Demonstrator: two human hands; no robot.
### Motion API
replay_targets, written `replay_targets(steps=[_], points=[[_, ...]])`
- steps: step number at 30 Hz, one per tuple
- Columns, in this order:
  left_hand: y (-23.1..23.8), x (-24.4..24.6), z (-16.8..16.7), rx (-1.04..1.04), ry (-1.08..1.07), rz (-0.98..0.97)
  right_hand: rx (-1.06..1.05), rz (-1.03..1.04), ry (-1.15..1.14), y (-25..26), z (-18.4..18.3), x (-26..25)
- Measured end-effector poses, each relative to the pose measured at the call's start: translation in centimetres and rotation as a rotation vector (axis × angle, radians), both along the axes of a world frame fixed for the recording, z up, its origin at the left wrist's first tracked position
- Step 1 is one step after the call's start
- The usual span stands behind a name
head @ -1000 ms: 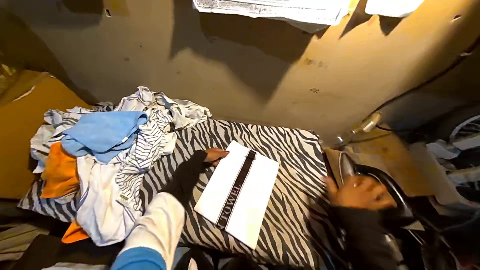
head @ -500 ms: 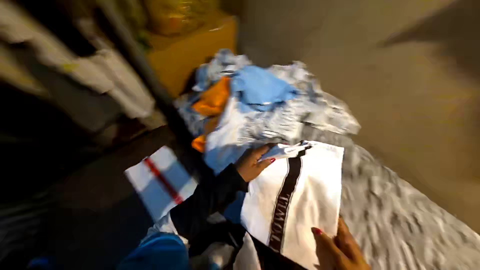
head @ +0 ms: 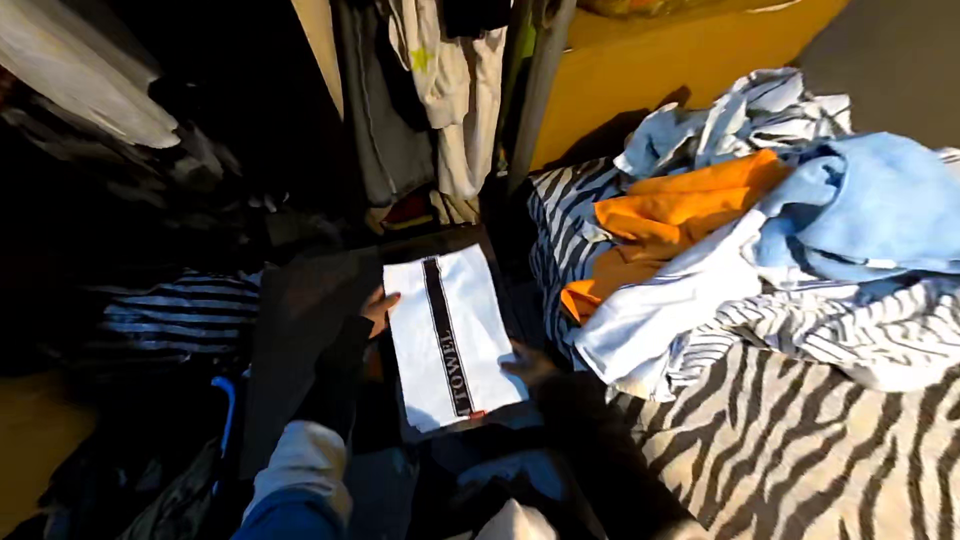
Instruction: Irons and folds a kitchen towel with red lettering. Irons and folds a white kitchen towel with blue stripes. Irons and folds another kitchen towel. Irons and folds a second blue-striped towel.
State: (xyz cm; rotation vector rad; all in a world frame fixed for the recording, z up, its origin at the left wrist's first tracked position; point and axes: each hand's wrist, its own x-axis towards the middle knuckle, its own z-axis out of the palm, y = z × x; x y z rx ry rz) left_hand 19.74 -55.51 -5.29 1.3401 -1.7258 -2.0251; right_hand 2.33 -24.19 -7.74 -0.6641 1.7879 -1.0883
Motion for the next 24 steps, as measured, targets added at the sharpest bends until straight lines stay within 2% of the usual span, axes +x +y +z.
replay_targets(steps=[1, 2, 3, 4, 6, 8, 9, 12, 17, 21, 24], points=[[-0.1, 0.3, -2.0, 0.076, -0.116, 0.018, -0.029, 0.033, 0.12, 1.3, -6.4, -0.3], [0.0, 0.4, -2.9, 0.114, -0.17, 0.048, 0.048, 0.036, 0.146, 1.8, -9.4, -0.5], [0.1, 0.4, -3.1, 0.123, -0.176, 0.072, 0.155, 0.011, 0.11, 1.7, -9.5, -0.5], [0.5, 0.4, -2.9, 0.111, -0.171, 0.084, 0.224, -0.026, 0.088, 1.6, -8.3, -0.1], [1.3, 0.7, -2.8, 0.065, -0.165, 0.119, 0.308, -0.023, 0.104, 1.3, -3.0, 1.0], [1.9, 0.8, -1.9, 0.02, -0.16, 0.15, 0.29, -0.023, 0.128, 0.4, 2.8, 1.8], [2.1, 0.8, -1.7, 0.015, -0.159, 0.16, 0.284, -0.026, 0.151, 0.4, 3.5, 1.9], [3.2, 1.6, -2.5, 0.064, -0.214, 0.138, 0.41, 0.018, 0.103, 1.1, 2.9, 2.0], [4.4, 2.4, -2.4, 0.141, -0.212, 0.103, 0.425, 0.009, 0.084, 1.4, 3.2, 2.2], [4.8, 2.4, -2.1, 0.118, -0.216, 0.072, 0.431, 0.017, 0.079, 1.7, 2.8, 1.9], [4.8, 2.9, -2.1, 0.056, -0.255, 0.049, 0.397, 0.001, 0.081, 1.7, 4.3, 2.6]])
